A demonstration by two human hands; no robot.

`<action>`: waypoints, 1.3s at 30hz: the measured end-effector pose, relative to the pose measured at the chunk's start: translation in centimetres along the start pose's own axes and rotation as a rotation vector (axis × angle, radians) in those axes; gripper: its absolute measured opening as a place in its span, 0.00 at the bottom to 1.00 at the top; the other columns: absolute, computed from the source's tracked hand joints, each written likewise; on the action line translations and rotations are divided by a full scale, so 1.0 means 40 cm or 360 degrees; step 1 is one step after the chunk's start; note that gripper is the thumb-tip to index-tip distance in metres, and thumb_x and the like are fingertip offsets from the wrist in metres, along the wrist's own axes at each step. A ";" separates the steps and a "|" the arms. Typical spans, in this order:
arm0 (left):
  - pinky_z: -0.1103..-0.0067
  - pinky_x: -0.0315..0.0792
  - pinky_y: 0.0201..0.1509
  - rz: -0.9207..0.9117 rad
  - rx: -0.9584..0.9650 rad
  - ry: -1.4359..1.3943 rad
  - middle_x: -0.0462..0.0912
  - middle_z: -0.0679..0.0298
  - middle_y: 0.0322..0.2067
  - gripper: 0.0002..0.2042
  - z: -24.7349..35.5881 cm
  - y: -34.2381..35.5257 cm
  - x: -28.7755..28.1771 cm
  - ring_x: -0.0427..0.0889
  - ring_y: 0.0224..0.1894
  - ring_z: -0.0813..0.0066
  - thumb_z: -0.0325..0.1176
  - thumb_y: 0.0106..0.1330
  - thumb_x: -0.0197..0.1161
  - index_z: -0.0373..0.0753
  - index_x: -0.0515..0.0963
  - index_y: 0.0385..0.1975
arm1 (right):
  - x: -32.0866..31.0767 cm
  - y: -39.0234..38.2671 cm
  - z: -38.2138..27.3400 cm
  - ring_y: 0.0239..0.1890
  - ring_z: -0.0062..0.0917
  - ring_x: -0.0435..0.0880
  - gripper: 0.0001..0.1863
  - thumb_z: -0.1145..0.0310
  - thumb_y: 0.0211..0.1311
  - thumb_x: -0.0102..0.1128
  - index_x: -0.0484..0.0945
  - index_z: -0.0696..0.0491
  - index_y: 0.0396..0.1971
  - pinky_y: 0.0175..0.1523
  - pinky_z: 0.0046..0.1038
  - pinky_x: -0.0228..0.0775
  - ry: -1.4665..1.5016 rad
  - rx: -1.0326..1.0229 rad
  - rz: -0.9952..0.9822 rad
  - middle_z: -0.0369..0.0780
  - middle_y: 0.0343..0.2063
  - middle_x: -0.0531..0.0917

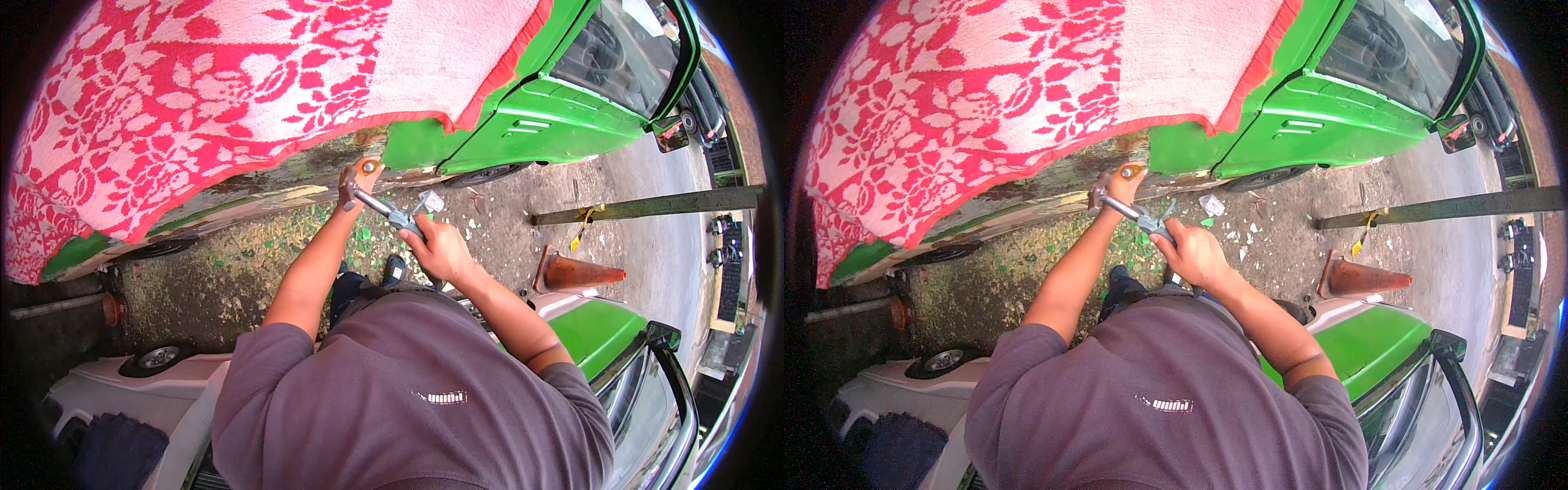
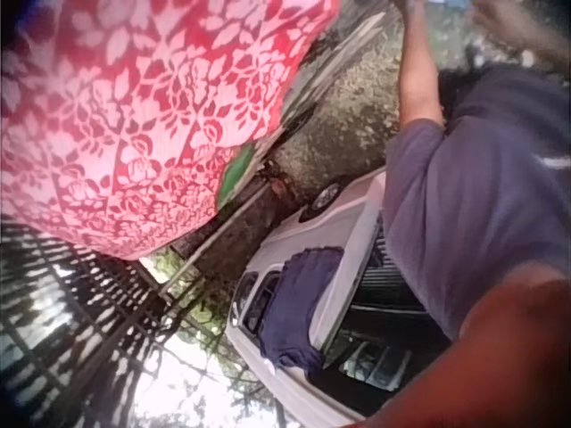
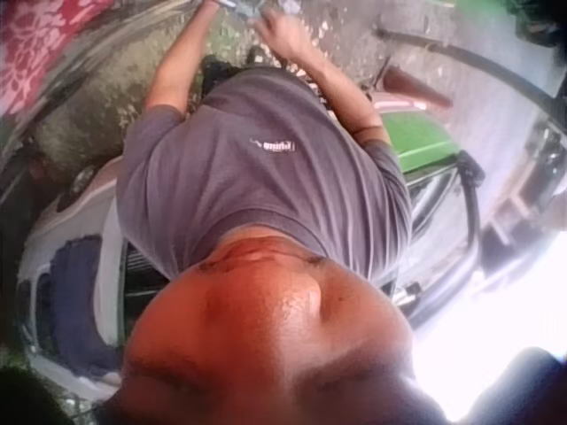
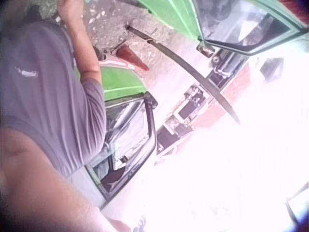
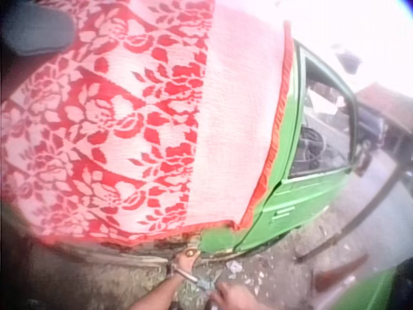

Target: The person uses a hammer and a chisel-like tool to chip away material from a green vehicle panel. They then use a blowtorch to heat the same area while scraping with a metal tool. The work is performed in a covered outdoor area with a patterned cloth overhead.

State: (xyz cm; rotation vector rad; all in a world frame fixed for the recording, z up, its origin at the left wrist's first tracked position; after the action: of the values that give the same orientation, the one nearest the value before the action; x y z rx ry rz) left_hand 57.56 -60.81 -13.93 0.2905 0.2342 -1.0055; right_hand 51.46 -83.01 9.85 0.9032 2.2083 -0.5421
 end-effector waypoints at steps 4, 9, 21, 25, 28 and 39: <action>0.74 0.78 0.41 -0.0091 0.0020 0.0133 0.87 0.59 0.32 0.12 0.175 -0.018 -0.004 0.86 0.35 0.71 0.35 0.58 0.72 0.41 0.82 0.40 | 0.010 0.013 0.086 0.28 0.54 0.80 0.21 0.51 0.68 0.54 0.71 0.57 0.31 0.33 0.51 0.70 -0.0053 0.0211 0.0086 0.54 0.18 0.79; 0.77 0.76 0.41 0.0028 -0.0003 0.0012 0.87 0.62 0.31 0.10 0.154 -0.023 -0.030 0.84 0.34 0.76 0.31 0.58 0.72 0.39 0.82 0.37 | 0.016 0.015 0.022 0.27 0.54 0.80 0.21 0.50 0.68 0.54 0.72 0.57 0.30 0.32 0.51 0.70 -0.0047 0.0114 0.0044 0.54 0.19 0.79; 0.72 0.77 0.43 0.0005 -0.0007 0.0152 0.87 0.59 0.34 0.11 0.076 -0.027 -0.018 0.86 0.38 0.66 0.39 0.59 0.71 0.45 0.83 0.39 | 0.034 0.047 0.057 0.29 0.54 0.80 0.22 0.50 0.67 0.54 0.72 0.57 0.30 0.35 0.50 0.70 0.0023 0.0232 -0.0023 0.54 0.20 0.79; 0.71 0.76 0.48 -0.0387 0.0113 0.0187 0.86 0.62 0.41 0.09 0.096 -0.103 0.014 0.84 0.46 0.66 0.36 0.60 0.69 0.45 0.82 0.40 | 0.005 0.025 0.043 0.30 0.54 0.80 0.22 0.51 0.67 0.55 0.72 0.57 0.30 0.35 0.51 0.70 0.0121 0.0239 -0.0057 0.53 0.21 0.80; 0.71 0.77 0.47 -0.0220 0.0235 0.0132 0.86 0.62 0.41 0.09 0.094 -0.159 -0.004 0.84 0.45 0.66 0.32 0.61 0.68 0.44 0.82 0.40 | -0.009 0.013 0.049 0.30 0.53 0.80 0.21 0.51 0.66 0.57 0.73 0.58 0.29 0.35 0.49 0.69 0.0165 0.0276 -0.0046 0.54 0.20 0.79; 0.78 0.76 0.51 -0.0016 0.0093 -0.0327 0.86 0.58 0.46 0.12 0.139 -0.109 -0.036 0.84 0.48 0.75 0.19 0.60 0.66 0.38 0.80 0.42 | -0.023 -0.049 0.077 0.31 0.53 0.80 0.22 0.51 0.66 0.57 0.74 0.59 0.30 0.36 0.48 0.69 0.0243 0.0445 -0.0078 0.55 0.22 0.79</action>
State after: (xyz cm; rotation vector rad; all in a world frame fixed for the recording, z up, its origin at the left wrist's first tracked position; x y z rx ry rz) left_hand 53.42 -63.80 -8.83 0.2371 0.0204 -1.0454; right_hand 51.85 -86.54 8.64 1.0661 2.3337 -0.8461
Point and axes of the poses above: each hand's wrist, its own y-axis towards the middle knuckle, its own x-axis out of the palm, z = x × y, the point moved 6 cm from there along y, towards the middle knuckle
